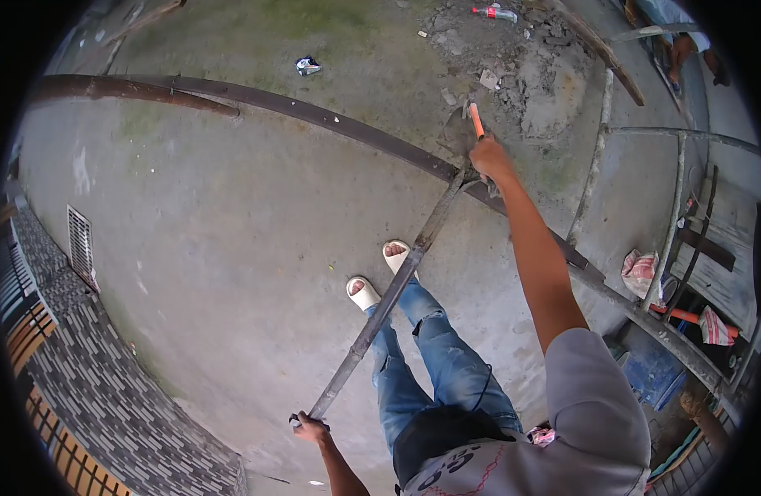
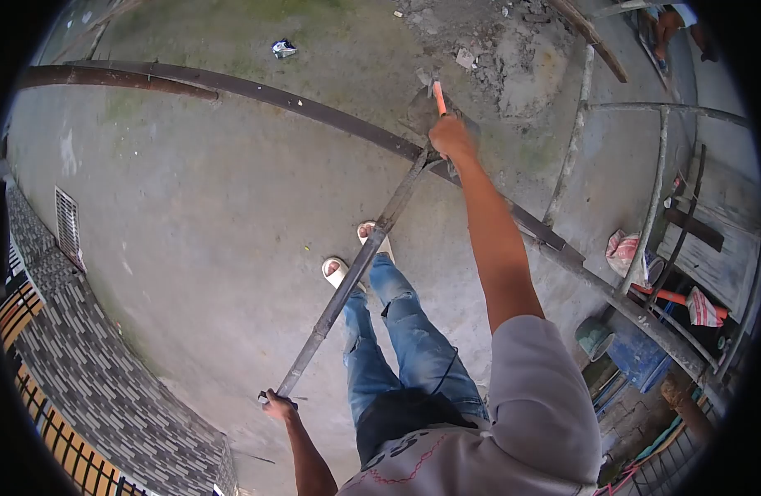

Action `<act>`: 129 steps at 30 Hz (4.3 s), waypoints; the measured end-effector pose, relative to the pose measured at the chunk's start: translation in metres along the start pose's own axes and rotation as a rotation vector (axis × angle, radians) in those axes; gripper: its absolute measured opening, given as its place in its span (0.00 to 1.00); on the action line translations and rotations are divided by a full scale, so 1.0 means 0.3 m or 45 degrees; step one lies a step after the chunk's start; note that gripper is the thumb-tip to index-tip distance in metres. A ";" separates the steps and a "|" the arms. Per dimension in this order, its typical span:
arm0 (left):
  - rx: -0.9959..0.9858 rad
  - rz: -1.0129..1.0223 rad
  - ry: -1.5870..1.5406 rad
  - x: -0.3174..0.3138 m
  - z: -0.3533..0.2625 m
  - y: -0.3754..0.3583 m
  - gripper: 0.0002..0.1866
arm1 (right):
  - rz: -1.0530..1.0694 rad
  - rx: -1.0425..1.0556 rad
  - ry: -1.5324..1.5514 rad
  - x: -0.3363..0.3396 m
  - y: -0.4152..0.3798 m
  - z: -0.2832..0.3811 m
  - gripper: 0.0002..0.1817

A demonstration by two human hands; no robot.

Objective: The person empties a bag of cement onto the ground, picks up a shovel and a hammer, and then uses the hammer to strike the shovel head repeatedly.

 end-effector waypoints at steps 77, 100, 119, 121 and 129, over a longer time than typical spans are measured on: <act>0.083 0.039 0.020 -0.002 0.006 0.033 0.19 | -0.449 -0.011 0.281 -0.133 -0.357 -0.280 0.15; 0.055 0.025 0.025 0.016 0.026 0.018 0.21 | -0.286 -0.177 1.108 -0.148 -0.122 -0.123 0.15; 0.035 0.116 0.074 -0.004 -0.006 0.032 0.19 | -0.533 -0.111 0.510 -0.367 -0.489 -0.202 0.13; -0.036 0.037 0.050 0.016 -0.065 0.010 0.19 | -0.481 -0.080 0.646 -0.342 -0.508 -0.171 0.12; -0.006 0.077 0.065 0.030 -0.014 0.000 0.19 | -0.586 -0.048 0.749 -0.437 -0.439 -0.233 0.11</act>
Point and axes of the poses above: each hand's wrist, its own y-axis towards the middle knuckle, its own x-axis out of the back of the hand, z = x × y, the point moved 2 cm from there along y, towards the middle knuckle, and after that the axes turned 3 degrees about -x, right-handed, at the moved point
